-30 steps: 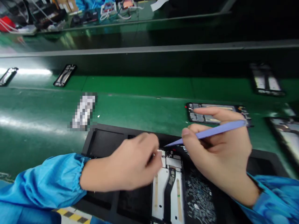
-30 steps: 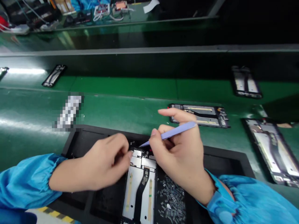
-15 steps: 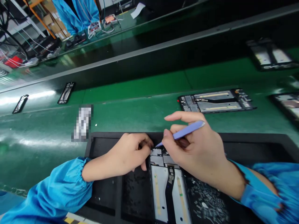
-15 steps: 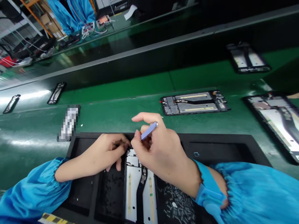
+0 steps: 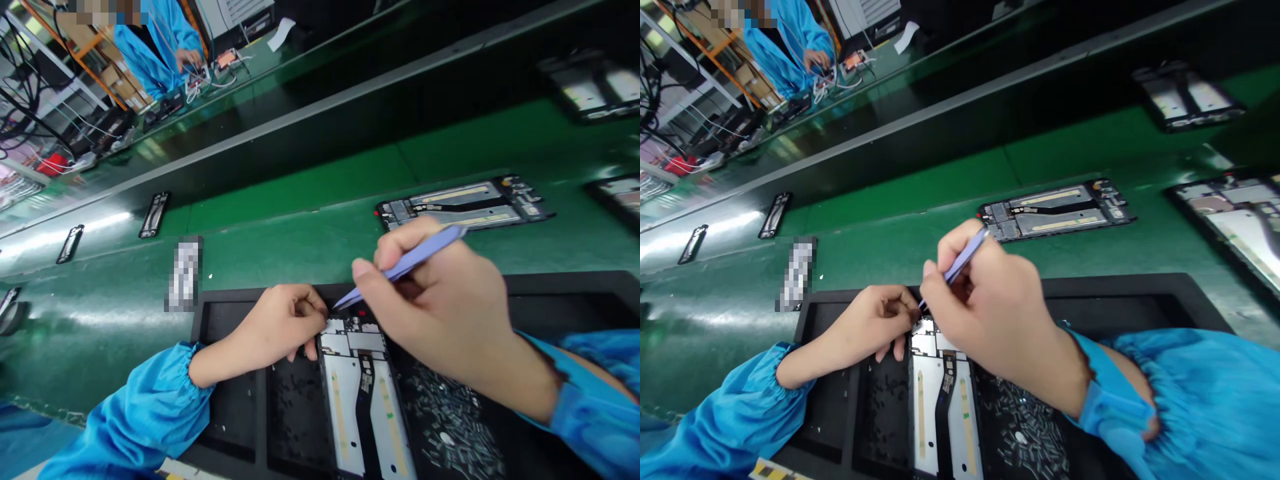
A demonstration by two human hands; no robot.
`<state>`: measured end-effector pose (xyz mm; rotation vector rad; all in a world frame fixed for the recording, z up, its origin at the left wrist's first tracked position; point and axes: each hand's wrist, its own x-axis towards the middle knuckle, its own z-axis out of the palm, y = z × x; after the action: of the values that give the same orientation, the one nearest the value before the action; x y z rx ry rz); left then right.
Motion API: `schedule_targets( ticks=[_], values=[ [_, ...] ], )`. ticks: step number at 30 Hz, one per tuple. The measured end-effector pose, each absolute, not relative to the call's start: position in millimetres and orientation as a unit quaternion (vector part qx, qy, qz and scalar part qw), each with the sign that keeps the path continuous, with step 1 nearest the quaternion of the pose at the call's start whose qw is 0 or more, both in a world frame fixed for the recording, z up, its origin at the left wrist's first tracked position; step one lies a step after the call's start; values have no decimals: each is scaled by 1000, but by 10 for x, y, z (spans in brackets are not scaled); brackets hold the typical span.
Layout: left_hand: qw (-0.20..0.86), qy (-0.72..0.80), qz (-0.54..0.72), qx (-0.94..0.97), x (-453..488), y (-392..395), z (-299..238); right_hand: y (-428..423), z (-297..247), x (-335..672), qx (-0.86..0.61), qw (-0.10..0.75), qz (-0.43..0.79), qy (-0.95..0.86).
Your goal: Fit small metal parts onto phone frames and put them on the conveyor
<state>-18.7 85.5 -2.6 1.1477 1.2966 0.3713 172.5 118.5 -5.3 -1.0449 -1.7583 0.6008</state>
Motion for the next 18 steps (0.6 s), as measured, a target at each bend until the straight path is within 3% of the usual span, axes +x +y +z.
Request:
schedule_targets(
  ticks=[3, 12, 18],
  values=[
    [643, 567, 159, 490, -189, 873, -47, 1316, -4, 1747, -466, 515, 313, -647],
    [615, 585, 148, 508, -185, 842, -94, 1523, -13, 1731, -515, 469, 420, -582],
    [483, 643, 149, 576, -280, 797, 95, 1608, -82, 1725, -510, 458, 463, -562]
  ],
)
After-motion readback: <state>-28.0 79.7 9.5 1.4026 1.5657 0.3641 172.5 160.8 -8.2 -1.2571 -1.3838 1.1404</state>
